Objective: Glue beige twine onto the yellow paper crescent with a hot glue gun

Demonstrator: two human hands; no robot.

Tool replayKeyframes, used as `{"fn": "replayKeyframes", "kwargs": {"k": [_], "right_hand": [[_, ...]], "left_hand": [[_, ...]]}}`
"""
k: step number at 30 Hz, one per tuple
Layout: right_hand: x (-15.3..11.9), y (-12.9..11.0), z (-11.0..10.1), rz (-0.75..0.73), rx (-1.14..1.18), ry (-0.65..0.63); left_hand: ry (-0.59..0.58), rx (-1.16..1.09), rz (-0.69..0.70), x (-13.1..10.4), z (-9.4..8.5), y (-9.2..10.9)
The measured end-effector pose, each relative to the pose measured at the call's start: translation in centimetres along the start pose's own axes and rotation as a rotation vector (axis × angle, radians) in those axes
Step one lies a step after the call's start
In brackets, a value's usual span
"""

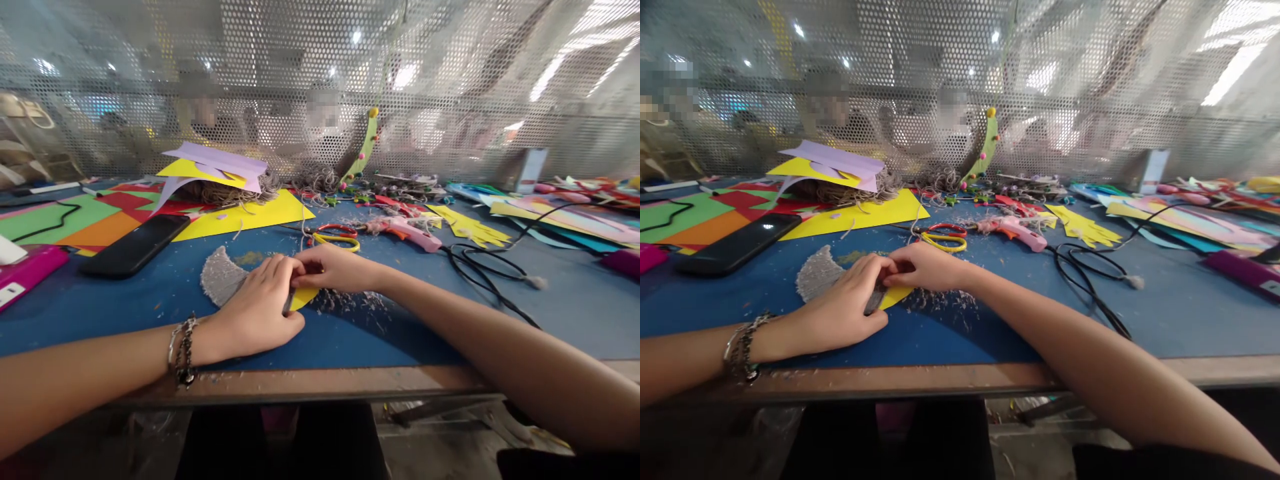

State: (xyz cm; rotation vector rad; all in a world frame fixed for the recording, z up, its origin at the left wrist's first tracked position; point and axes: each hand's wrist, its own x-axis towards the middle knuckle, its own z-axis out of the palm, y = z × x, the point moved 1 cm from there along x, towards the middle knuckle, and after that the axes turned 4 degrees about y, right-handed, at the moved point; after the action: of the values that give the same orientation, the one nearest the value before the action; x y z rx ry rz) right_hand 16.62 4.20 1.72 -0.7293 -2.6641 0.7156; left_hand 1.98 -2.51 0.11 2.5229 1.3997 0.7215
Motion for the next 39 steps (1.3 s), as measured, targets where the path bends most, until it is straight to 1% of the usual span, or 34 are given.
{"fn": "replayKeyframes", "kwargs": {"k": [7,12,14,18,21,24,28,31,33,37,39], "right_hand": [[-0.2,0.3,-0.7,-0.011,0.079,-0.065],[-0.2,0.7,-0.7,-0.006,0.071,-0.073],[-0.2,0.7,-0.6,-0.005,0.064,-0.072],[-0.2,0.7,-0.6,-0.007,0.074,-0.064],[-0.2,0.6,-0.8,-0.02,0.066,-0.065],[-0.1,0.4,-1.1,-0.036,-0.012,-0.015],[0.0,0.3,-1.3,-0.1,-0.156,0.068],[0.2,0.4,-1.2,-0.141,-0.246,0.14],[0.2,0.5,-1.1,-0.159,-0.27,0.189],[0.4,0.3,-0.9,-0.183,-0.264,0.278],[0.5,0.1,-0.8,-0.183,-0.25,0.305]], "left_hand": [[0.008,-0.053,0.016,-0.1,0.0,-0.2],[-0.084,-0.076,0.008,-0.1,-0.3,-0.7],[-0.096,-0.068,0.01,-0.1,-0.3,-0.9],[-0.075,-0.089,0.017,-0.2,-0.3,-1.1],[-0.054,-0.076,-0.014,-0.2,-0.1,-1.0],[-0.035,-0.065,-0.03,-0.1,0.0,-0.7],[0.003,-0.074,0.0,0.0,0.2,-0.6],[0.004,-0.068,0.023,0.0,0.1,-0.6],[-0.016,-0.063,0.045,0.0,0.0,-0.7],[-0.115,-0.057,0.107,-0.2,-0.7,-1.0],[-0.143,-0.042,0.134,-0.2,-1.0,-1.2]]}}
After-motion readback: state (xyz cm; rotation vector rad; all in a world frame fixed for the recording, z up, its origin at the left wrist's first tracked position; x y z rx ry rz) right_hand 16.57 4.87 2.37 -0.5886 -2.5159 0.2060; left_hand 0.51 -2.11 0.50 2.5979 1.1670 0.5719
